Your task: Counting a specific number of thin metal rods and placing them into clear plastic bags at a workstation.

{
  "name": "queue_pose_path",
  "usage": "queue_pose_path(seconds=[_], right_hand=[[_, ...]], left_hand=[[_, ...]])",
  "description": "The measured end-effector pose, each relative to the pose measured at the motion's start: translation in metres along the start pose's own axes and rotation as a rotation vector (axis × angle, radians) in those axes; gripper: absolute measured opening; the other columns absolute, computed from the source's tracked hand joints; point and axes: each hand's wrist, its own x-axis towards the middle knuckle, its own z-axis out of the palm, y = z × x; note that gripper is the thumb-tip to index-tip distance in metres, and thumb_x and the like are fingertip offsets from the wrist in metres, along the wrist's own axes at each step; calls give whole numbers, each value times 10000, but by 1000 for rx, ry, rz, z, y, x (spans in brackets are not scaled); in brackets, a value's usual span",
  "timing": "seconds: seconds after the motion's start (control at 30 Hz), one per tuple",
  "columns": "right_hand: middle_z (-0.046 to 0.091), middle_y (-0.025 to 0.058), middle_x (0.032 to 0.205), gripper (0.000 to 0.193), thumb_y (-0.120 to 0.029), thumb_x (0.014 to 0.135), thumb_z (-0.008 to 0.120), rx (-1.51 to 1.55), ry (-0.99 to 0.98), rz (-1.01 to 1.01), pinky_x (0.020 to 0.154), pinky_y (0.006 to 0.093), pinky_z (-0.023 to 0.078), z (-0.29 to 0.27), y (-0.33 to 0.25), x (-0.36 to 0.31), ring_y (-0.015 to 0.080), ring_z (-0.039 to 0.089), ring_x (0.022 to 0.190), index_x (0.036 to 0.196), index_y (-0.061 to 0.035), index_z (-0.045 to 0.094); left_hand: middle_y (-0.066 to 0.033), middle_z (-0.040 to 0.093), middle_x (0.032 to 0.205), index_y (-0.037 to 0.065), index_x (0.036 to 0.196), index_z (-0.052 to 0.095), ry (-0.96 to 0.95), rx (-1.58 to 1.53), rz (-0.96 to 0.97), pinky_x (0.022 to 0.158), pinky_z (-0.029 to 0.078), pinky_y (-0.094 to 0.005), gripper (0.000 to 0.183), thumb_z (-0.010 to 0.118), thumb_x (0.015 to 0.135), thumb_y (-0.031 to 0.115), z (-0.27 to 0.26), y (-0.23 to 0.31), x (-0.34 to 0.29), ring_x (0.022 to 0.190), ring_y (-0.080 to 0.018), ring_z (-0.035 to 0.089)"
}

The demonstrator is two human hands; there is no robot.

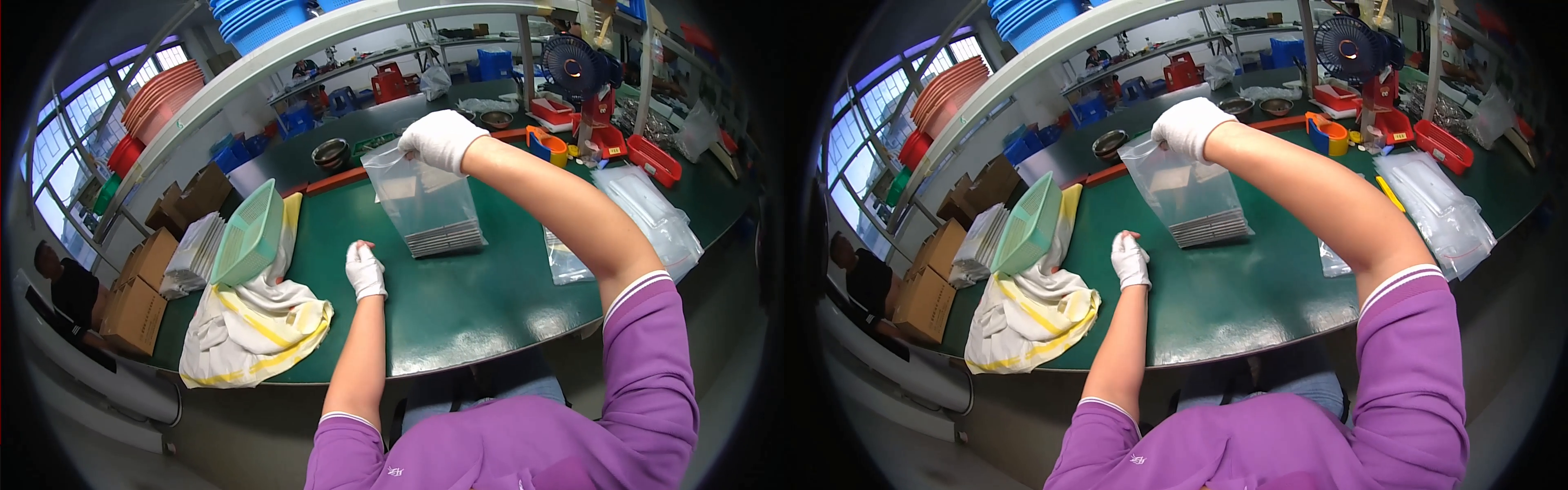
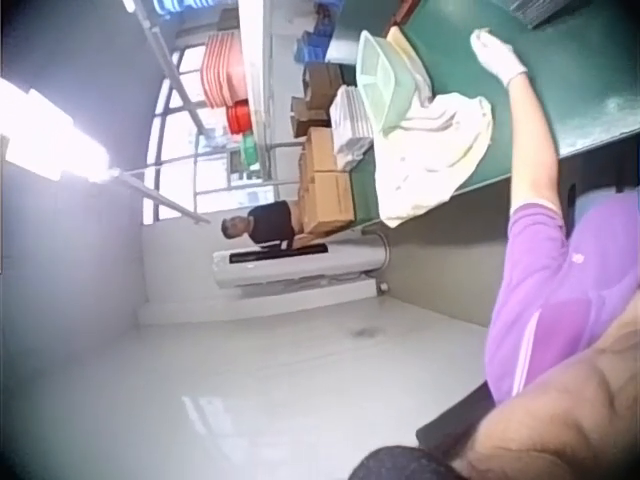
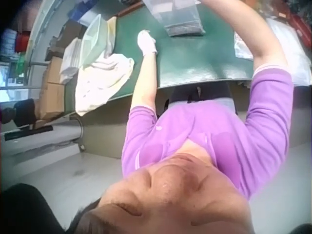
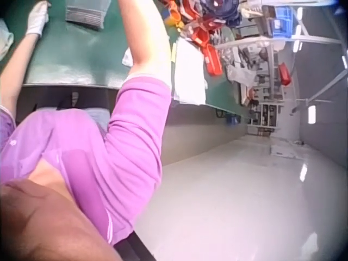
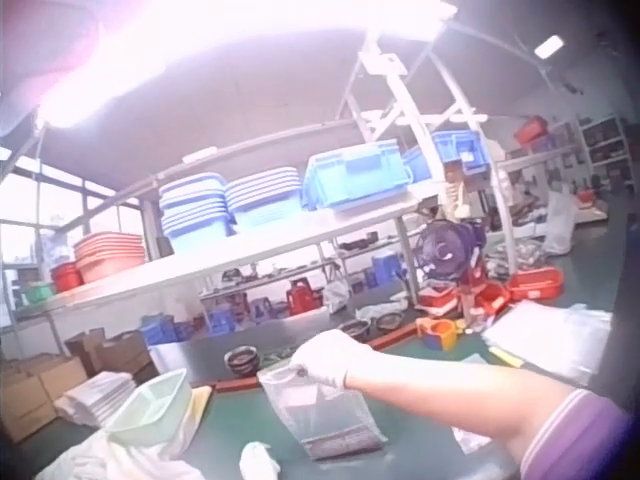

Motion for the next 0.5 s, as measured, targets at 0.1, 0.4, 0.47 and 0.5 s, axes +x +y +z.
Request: queue_pose_path(seconds=[0.1,0.4,0.47,0.5], right_hand=[[658,102,830,150,-184,722,602,-3,-52,30,689,372,487,7,2,29,309,628,795,851,-167,677],[651,101,705,65,-174,658,613,-122,367,-266,636,371,496,55,-33,95,288,643,699,682,-144,665],[622,81,680,30,-167,661,603,-156,404,-390,644,364,484,76,-43,80,259,629,700,661,-142,619],[603,66,683,26,-165,659,595,-147,408,-445,671,356,475,90,-49,65,244,614,712,668,-144,585]], left_hand=[[15,421,537,69,713,524,-33,76,399,401,310,-239,315,480,942,281,16,15,-13,428,-57,385],[-16,490,564,17,768,550,-521,82,102,422,391,-251,271,523,926,236,14,39,-23,410,-92,477],[-21,512,574,9,775,558,-552,78,7,431,397,-250,244,508,922,198,15,44,-24,424,-104,504],[-21,512,574,9,775,558,-554,70,3,431,397,-250,244,508,922,198,16,45,-24,424,-104,504]])
